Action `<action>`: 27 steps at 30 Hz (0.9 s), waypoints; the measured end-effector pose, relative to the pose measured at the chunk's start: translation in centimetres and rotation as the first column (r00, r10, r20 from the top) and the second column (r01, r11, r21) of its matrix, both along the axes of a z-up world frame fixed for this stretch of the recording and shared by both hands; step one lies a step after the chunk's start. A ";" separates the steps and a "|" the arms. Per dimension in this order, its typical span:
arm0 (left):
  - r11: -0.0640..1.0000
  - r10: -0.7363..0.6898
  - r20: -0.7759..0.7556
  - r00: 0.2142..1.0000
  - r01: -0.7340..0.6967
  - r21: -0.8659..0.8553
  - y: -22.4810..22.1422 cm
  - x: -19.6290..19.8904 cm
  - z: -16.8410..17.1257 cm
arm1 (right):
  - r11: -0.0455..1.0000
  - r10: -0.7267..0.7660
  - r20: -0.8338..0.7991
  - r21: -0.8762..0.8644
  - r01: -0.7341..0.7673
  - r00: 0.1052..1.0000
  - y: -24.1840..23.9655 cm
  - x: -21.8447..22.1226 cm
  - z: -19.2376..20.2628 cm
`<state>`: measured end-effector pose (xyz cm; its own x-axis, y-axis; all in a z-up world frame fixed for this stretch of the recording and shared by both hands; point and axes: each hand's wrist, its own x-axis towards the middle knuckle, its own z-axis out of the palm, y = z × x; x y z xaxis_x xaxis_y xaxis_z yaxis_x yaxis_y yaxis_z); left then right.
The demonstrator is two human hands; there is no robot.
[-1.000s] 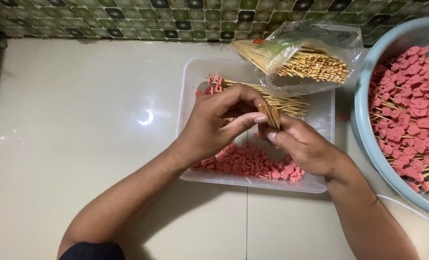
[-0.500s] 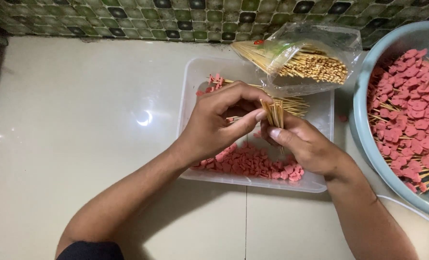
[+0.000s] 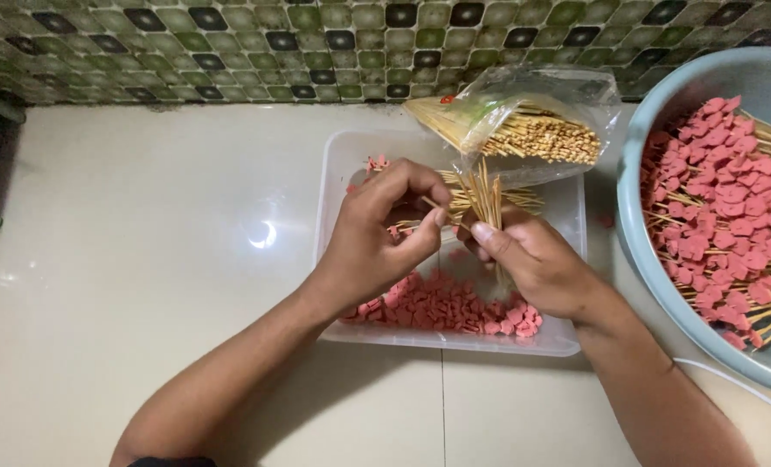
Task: A person is manually skewering small pink food pieces onto wooden sticks, preparing them for cooking or sale.
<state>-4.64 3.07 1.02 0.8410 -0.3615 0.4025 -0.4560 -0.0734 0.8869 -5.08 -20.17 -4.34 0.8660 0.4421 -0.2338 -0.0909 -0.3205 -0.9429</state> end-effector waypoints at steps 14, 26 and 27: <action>0.696 0.022 0.744 0.668 -0.544 0.468 -0.1 -0.1 -2.1 | 0.998 0.023 0.173 -0.066 -0.012 0.985 1.4 -0.3 1.6; 0.513 0.053 0.648 0.759 -0.578 0.635 1.2 0.2 -2.1 | 0.972 0.056 -0.053 0.232 -0.043 0.997 1.1 0.3 1.8; 0.493 0.071 0.639 0.766 -0.584 0.645 1.4 0.1 -1.6 | 0.963 0.052 -0.093 0.268 -0.025 0.994 1.1 0.2 1.9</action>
<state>-4.57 4.46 -0.56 0.7472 -0.4672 0.4727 -0.5450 -0.8378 0.0336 -4.91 -19.03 -2.40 0.8258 0.5323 -0.1861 -0.1800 -0.0640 -0.9816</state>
